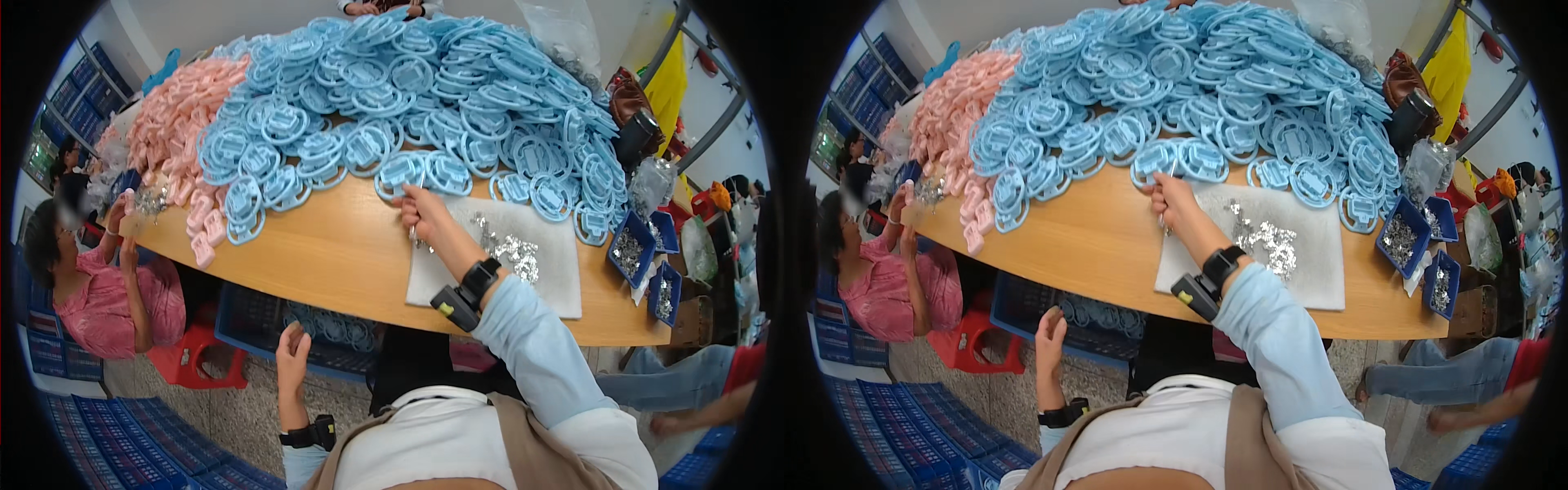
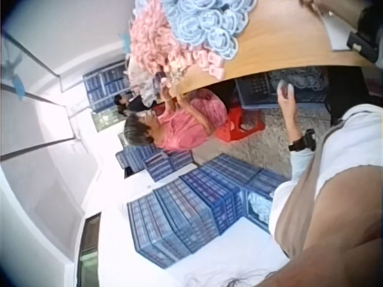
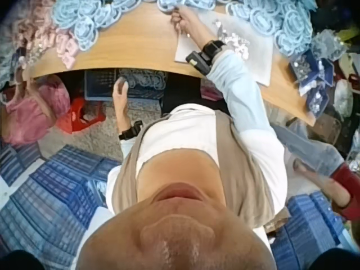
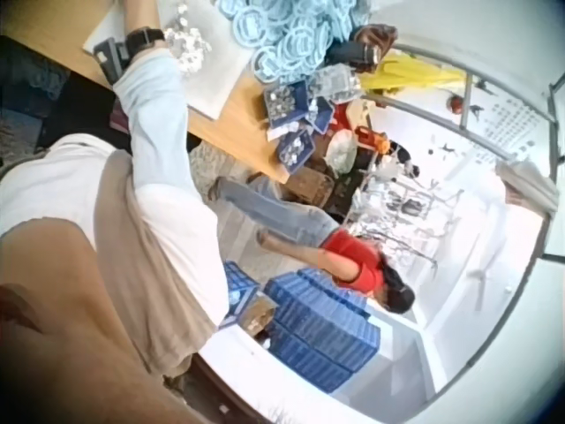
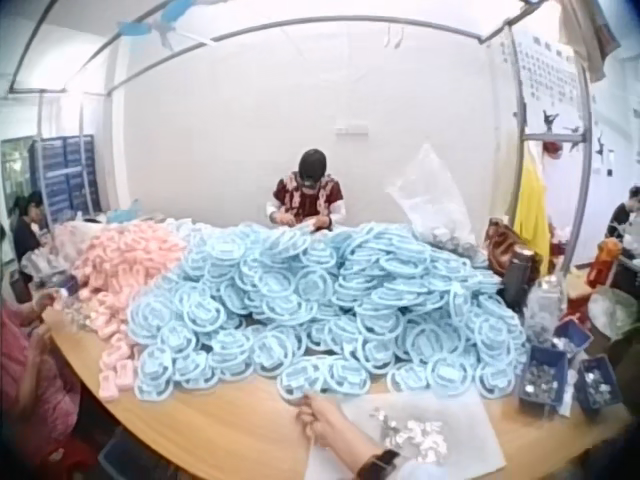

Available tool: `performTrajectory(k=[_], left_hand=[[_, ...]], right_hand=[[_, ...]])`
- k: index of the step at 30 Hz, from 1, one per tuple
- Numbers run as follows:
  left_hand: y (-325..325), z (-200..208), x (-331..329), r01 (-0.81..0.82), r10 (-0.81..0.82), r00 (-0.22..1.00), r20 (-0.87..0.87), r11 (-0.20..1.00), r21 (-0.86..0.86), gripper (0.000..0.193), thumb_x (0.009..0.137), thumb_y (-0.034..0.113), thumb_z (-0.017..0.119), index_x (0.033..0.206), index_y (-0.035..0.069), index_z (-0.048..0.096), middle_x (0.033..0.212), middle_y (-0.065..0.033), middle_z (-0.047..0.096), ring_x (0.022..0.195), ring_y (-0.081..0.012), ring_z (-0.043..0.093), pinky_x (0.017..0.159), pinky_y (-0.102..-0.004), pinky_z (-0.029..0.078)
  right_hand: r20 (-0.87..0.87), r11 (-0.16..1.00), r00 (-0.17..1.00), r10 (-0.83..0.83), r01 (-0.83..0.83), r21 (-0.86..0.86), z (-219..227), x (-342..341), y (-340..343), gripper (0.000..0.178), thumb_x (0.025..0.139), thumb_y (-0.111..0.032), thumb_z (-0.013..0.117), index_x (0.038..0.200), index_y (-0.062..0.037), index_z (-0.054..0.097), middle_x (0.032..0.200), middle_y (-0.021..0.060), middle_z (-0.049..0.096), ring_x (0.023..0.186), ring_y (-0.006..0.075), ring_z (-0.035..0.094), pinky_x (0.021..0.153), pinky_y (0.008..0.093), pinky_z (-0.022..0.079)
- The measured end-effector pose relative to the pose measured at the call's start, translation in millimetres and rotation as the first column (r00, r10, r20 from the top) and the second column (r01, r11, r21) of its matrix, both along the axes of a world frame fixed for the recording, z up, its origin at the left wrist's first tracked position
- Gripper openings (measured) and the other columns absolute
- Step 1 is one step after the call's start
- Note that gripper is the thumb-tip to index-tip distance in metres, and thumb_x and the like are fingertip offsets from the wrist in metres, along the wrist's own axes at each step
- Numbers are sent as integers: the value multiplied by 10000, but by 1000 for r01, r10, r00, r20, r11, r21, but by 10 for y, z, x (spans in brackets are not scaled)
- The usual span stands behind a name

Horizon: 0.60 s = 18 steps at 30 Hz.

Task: Assembling small metal components into blue plastic circular frames at a manufacturing workstation.

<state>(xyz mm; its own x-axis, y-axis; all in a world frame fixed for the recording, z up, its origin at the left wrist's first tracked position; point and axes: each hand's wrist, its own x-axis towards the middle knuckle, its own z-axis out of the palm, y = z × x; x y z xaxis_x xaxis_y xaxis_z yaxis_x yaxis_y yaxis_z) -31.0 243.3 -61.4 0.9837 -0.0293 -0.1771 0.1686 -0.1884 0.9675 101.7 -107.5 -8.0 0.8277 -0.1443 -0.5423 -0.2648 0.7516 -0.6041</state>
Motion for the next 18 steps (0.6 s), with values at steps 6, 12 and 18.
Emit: performTrajectory(k=[6,12,18], left_hand=[[-187,602,-20,146,-161,984,-82,977,-156,313,863,159,573,1087,-59,543,1016,-146,615,949,-203,586,862,-320,456],[-991,1014,218,200,-293,952,-90,818,-539,406,878,163,533,1213,-42,430,1036,-172,594,944,-237,599,841,-332,476],[-1436,697,341,174,-488,842,-229,648,-742,383,859,173,561,1183,11,438,996,-129,604,857,-190,631,707,-319,550]], right_hand=[[38,987,999,10,-4,-162,144,-59,45,186,876,-179,553,745,-71,476,607,15,478,396,48,295,343,200,204],[203,921,924,324,-259,-292,540,-786,-171,218,884,-197,545,702,-94,481,548,-34,420,392,26,274,354,187,183],[33,723,844,535,-437,-535,525,-1351,-15,178,848,-213,601,783,-48,583,553,-43,422,432,23,342,381,181,236]])
